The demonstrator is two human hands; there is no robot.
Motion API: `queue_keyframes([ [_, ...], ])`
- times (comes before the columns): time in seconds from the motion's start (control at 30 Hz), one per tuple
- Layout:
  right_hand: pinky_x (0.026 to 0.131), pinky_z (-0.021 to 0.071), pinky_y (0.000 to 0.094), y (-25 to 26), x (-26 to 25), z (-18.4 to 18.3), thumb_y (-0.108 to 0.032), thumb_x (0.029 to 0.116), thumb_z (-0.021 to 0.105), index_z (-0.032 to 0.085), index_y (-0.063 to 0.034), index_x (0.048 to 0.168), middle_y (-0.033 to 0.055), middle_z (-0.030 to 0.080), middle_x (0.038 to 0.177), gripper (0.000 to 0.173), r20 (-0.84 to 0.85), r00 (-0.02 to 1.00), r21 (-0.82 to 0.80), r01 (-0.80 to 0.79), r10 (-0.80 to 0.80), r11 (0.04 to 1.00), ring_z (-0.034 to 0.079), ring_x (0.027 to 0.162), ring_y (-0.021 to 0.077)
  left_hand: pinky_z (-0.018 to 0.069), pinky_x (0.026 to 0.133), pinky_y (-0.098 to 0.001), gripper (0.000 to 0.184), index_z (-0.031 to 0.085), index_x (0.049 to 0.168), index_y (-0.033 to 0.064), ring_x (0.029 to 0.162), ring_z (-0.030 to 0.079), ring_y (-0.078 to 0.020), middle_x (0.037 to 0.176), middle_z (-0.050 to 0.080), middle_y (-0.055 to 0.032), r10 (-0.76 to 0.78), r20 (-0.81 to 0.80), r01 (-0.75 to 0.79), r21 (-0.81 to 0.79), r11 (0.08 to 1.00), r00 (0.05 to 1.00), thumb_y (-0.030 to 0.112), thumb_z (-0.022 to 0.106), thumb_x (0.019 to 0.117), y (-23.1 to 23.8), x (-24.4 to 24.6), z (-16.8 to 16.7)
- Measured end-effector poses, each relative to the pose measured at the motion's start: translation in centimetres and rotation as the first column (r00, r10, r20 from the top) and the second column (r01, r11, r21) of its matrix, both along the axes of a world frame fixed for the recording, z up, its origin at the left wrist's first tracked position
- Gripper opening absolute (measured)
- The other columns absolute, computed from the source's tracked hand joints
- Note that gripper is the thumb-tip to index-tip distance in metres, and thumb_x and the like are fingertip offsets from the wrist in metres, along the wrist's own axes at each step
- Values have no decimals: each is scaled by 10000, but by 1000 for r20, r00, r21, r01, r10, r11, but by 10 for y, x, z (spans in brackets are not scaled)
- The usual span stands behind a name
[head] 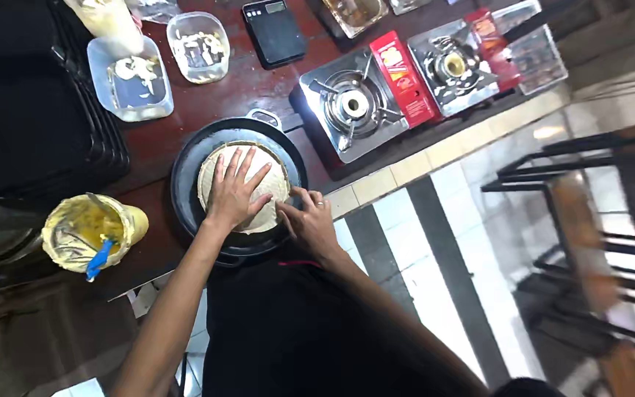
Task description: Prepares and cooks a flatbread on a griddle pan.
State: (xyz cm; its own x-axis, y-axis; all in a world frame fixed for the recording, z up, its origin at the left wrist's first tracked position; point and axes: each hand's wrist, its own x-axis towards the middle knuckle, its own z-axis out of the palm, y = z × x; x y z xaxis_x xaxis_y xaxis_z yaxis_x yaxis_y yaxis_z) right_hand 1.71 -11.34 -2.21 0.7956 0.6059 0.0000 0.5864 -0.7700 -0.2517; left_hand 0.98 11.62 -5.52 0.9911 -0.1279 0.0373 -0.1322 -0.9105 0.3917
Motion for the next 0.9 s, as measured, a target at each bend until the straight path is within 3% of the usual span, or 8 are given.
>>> queue_keyframes([
  [0.13,1026,481,565,-14,-11,8,-229,1038,540,752,-210,1150,9,644,1408,240,31,970,-135,-235,241,963,577,1325,306,-12,1154,-798,648,425,1545,436,1574,39,-409,1716,174,-30,-82,2,82,-14,997,997,694,467,953,-8,-5,-2],
  [0.27,1128,442,460,-18,16,12,-253,1082,468,687,-176,1201,-6,661,1349,261,-24,906,-76,-422,422,903,552,1354,187,-23,1155,-803,585,487,1515,411,1576,42,-399,1709,204,-26,-185,63,185,-10,983,981,601,516,963,-16,-18,-5],
  [0.4,1133,439,441,-21,35,13,-267,1074,498,691,-172,1274,28,670,1355,294,-52,821,-12,-570,569,821,585,1321,189,51,1197,-750,417,590,1444,358,1569,186,-316,1651,358,19,-251,141,257,-21,966,958,442,452,1060,-20,-31,-12],
  [0.5,1141,426,474,-20,42,18,-311,1070,502,682,-239,1270,-4,652,1361,278,-103,794,-53,-606,599,793,562,1336,184,127,1216,-714,359,739,1245,273,1525,319,-299,1528,535,20,-274,142,288,-92,953,951,425,471,1060,-12,-42,-6],
  [0.57,1160,401,488,-19,44,20,-341,1068,496,683,-245,1261,-15,647,1366,286,-132,782,-82,-621,609,780,546,1351,183,166,1216,-697,388,720,1278,216,1516,335,-312,1523,541,-16,-302,152,319,-111,941,941,418,464,1067,-12,-55,-9],
  [0.7,1132,437,439,-6,55,22,-294,1074,488,707,-148,1223,37,686,1281,303,-170,688,-62,-722,706,689,598,1272,216,320,1201,-571,375,717,1244,138,1387,523,-268,1397,642,-45,-351,206,376,-92,922,913,353,451,1091,-15,-67,-10],
  [0.83,1093,475,411,-1,60,24,-220,1077,491,693,-87,1179,78,694,1215,262,-172,559,-3,-824,811,567,641,1183,236,484,1020,-497,269,722,1058,101,1142,670,-256,1149,727,-64,-252,244,266,-24,964,936,260,504,1065,-22,-72,-6],
  [0.9,1091,470,417,-4,63,23,-245,1080,488,655,-113,1277,82,671,1279,290,-180,530,-1,-842,828,539,626,1213,244,521,941,-486,260,712,1014,90,1048,690,-258,1051,725,-76,-186,223,196,-27,980,957,249,512,1059,-22,-84,-6],
])
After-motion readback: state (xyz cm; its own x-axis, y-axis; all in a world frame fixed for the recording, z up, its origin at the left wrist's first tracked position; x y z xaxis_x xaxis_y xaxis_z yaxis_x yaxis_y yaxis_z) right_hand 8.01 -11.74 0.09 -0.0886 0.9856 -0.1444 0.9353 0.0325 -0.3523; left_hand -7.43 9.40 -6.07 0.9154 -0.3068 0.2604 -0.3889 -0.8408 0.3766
